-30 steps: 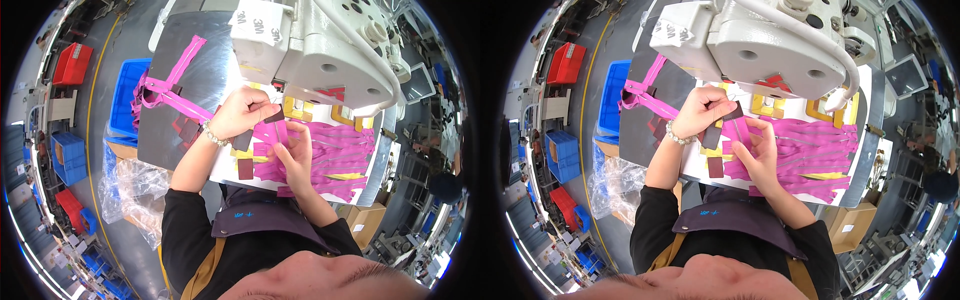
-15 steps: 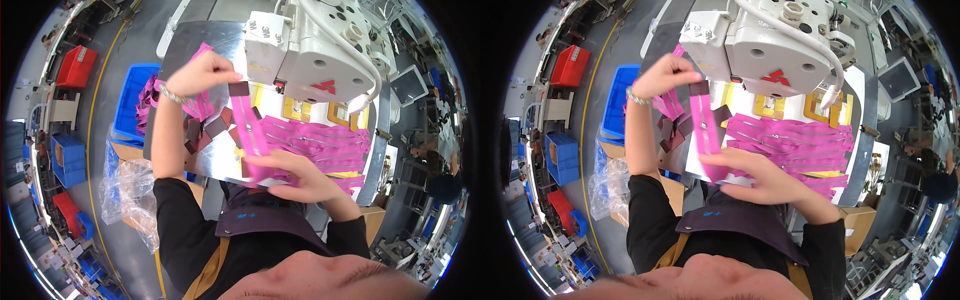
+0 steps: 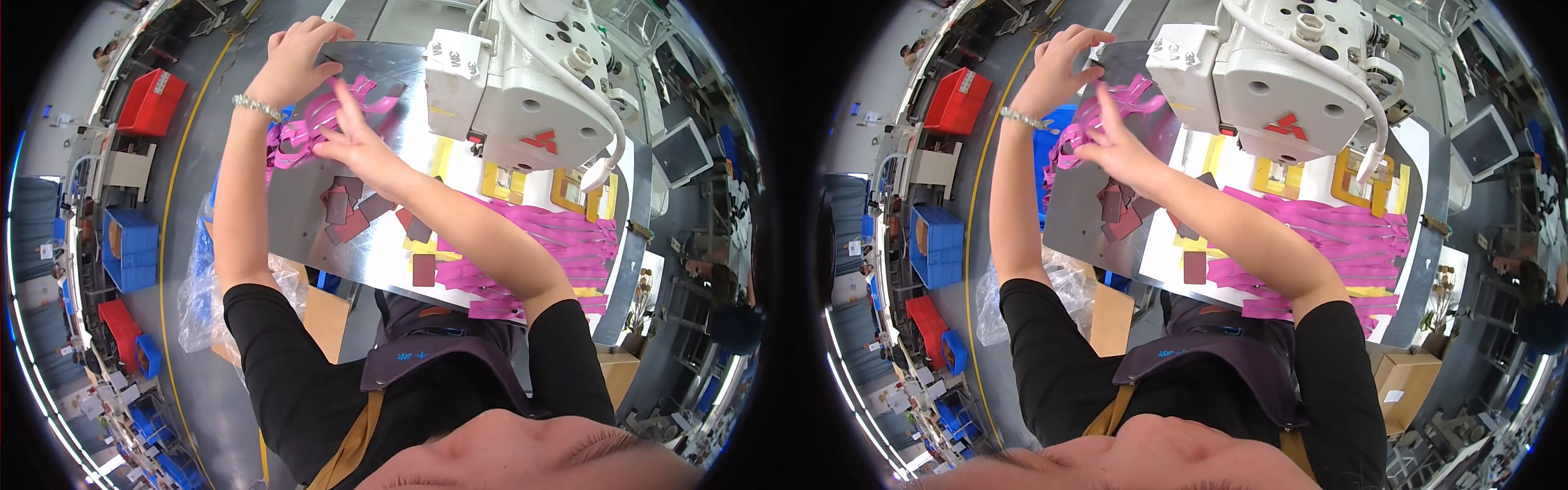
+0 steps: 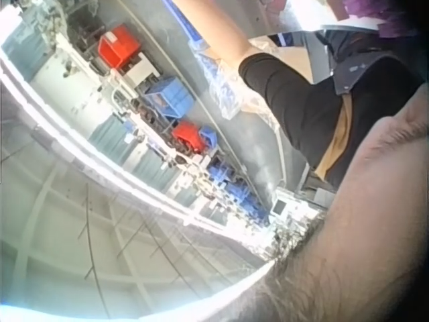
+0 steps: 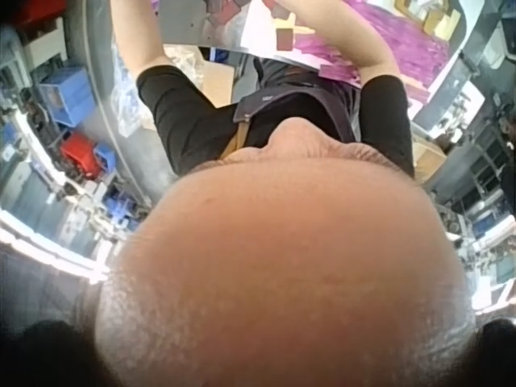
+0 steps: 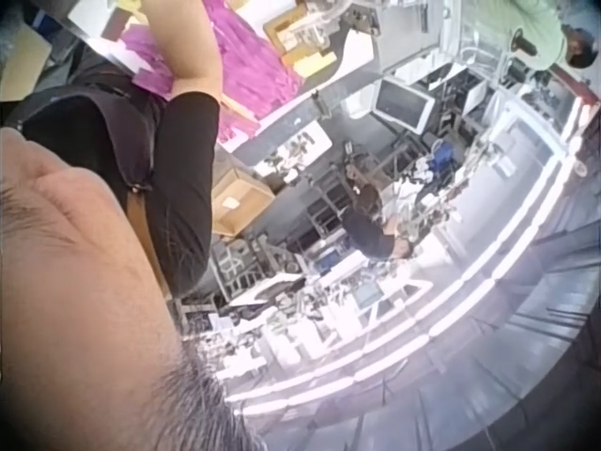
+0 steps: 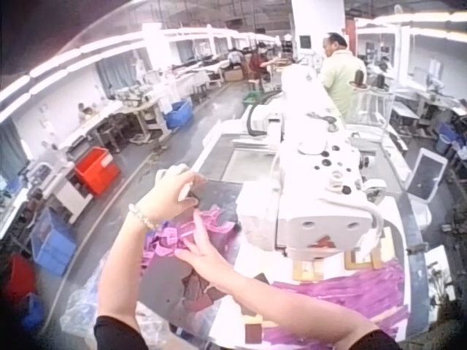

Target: Using a sewing machine to attach small square pieces to long pink straps.

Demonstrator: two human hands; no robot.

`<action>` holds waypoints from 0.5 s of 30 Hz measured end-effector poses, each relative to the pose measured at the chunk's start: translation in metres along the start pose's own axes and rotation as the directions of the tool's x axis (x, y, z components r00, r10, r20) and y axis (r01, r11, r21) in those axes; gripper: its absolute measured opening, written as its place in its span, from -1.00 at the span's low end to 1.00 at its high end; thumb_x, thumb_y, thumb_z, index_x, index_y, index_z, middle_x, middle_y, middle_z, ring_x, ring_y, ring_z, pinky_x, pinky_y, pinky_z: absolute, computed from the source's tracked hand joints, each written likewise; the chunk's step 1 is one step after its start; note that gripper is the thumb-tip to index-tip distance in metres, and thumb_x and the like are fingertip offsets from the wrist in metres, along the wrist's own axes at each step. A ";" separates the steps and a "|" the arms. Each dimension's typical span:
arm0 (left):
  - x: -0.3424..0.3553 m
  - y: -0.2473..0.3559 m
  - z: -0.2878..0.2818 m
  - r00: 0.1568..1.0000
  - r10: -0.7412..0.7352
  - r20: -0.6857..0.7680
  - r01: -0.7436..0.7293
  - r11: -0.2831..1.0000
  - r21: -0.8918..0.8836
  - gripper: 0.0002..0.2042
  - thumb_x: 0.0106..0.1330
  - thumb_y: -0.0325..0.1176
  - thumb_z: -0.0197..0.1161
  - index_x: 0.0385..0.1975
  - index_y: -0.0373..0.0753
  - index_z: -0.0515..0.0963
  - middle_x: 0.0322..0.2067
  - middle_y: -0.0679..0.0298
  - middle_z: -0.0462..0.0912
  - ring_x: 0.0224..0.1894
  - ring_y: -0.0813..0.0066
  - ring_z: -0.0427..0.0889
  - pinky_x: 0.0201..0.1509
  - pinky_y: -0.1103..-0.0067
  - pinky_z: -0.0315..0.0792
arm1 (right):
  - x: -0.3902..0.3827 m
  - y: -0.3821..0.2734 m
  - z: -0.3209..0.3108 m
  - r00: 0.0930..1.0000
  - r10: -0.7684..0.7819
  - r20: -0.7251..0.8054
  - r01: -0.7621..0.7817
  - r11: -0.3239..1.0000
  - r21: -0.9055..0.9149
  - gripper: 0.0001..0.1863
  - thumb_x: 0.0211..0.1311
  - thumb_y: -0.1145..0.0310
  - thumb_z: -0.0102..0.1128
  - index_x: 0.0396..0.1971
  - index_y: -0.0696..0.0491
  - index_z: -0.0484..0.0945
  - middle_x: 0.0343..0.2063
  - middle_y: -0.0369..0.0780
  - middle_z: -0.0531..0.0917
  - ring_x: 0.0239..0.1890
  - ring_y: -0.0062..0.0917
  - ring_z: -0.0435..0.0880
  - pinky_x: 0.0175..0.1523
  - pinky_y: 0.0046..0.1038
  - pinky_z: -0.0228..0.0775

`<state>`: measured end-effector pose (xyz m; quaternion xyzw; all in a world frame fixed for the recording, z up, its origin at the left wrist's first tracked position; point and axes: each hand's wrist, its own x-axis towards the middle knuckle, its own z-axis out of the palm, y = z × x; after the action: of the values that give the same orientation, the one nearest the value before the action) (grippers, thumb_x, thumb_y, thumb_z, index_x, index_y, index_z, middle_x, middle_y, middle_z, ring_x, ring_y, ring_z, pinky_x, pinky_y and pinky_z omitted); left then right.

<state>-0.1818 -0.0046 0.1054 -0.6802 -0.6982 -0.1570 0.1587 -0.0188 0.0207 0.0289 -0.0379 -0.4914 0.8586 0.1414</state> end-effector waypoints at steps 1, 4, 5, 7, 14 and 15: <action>-0.008 0.002 0.000 1.000 -0.002 0.001 0.002 1.000 0.004 -0.62 0.05 -0.46 0.33 -0.08 -0.06 0.52 -0.35 0.41 0.44 -0.19 0.51 0.48 -0.02 0.50 0.23 | -0.002 0.000 -0.001 1.000 0.000 0.004 0.000 1.000 0.002 -0.03 0.18 0.49 0.13 0.41 -0.14 -0.37 0.41 -0.01 -0.34 0.40 -0.30 0.04 0.35 -0.29 0.06; -0.044 0.016 -0.007 0.982 -0.180 0.049 0.181 0.983 -0.025 -0.58 0.05 -0.45 0.31 -0.03 -0.03 0.49 -0.08 0.39 0.50 0.04 0.35 0.44 0.13 0.37 0.15 | -0.025 -0.004 -0.012 0.930 0.353 -0.104 -0.360 0.931 -0.061 -0.09 0.25 0.41 0.08 0.41 -0.19 -0.36 0.41 -0.02 -0.38 0.38 -0.40 0.10 0.33 -0.33 0.09; -0.060 0.021 -0.009 0.972 -0.216 0.093 0.222 0.973 -0.061 -0.60 0.05 -0.46 0.31 -0.06 -0.06 0.50 -0.10 0.36 0.52 0.04 0.33 0.45 0.12 0.38 0.17 | -0.038 -0.002 -0.022 0.924 0.380 -0.041 -0.382 0.922 -0.067 -0.17 0.27 0.42 0.06 0.41 -0.15 -0.24 0.41 -0.06 -0.27 0.34 -0.46 0.18 0.30 -0.35 0.14; -0.090 0.031 -0.007 0.946 -0.239 0.218 0.276 0.948 -0.160 -0.65 0.02 -0.46 0.33 -0.13 -0.14 0.52 -0.17 0.30 0.55 -0.01 0.29 0.49 0.08 0.39 0.25 | -0.065 -0.010 -0.043 0.897 0.440 0.037 -0.432 0.893 -0.126 -0.34 0.29 0.44 0.02 0.36 -0.05 0.03 0.36 -0.12 0.01 0.23 -0.56 0.33 0.25 -0.41 0.22; -0.167 0.077 0.031 0.823 -0.327 0.465 0.528 0.741 -0.415 -0.56 -0.17 -0.44 0.46 -0.19 -0.28 0.54 -0.28 0.21 0.51 -0.26 0.26 0.54 -0.11 0.44 0.44 | -0.153 -0.060 -0.087 0.857 0.511 0.073 -0.500 0.857 -0.127 -0.56 0.30 0.37 0.03 0.16 0.11 0.35 -0.01 -0.22 0.52 0.00 -0.54 0.54 0.15 -0.48 0.32; -0.174 0.081 0.035 0.833 -0.365 0.415 0.528 0.749 -0.401 -0.54 -0.19 -0.43 0.48 -0.18 -0.27 0.54 -0.28 0.21 0.50 -0.27 0.27 0.54 -0.12 0.44 0.44 | -0.163 -0.061 -0.091 0.869 0.493 0.042 -0.487 0.867 -0.103 -0.59 0.31 0.39 0.01 0.14 0.12 0.36 -0.04 -0.22 0.54 -0.03 -0.55 0.56 0.13 -0.48 0.34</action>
<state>-0.0968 -0.1436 -0.0016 -0.5234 -0.7928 -0.2569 -0.1776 0.1681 0.0802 0.0220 -0.1388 -0.5080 0.8443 -0.0994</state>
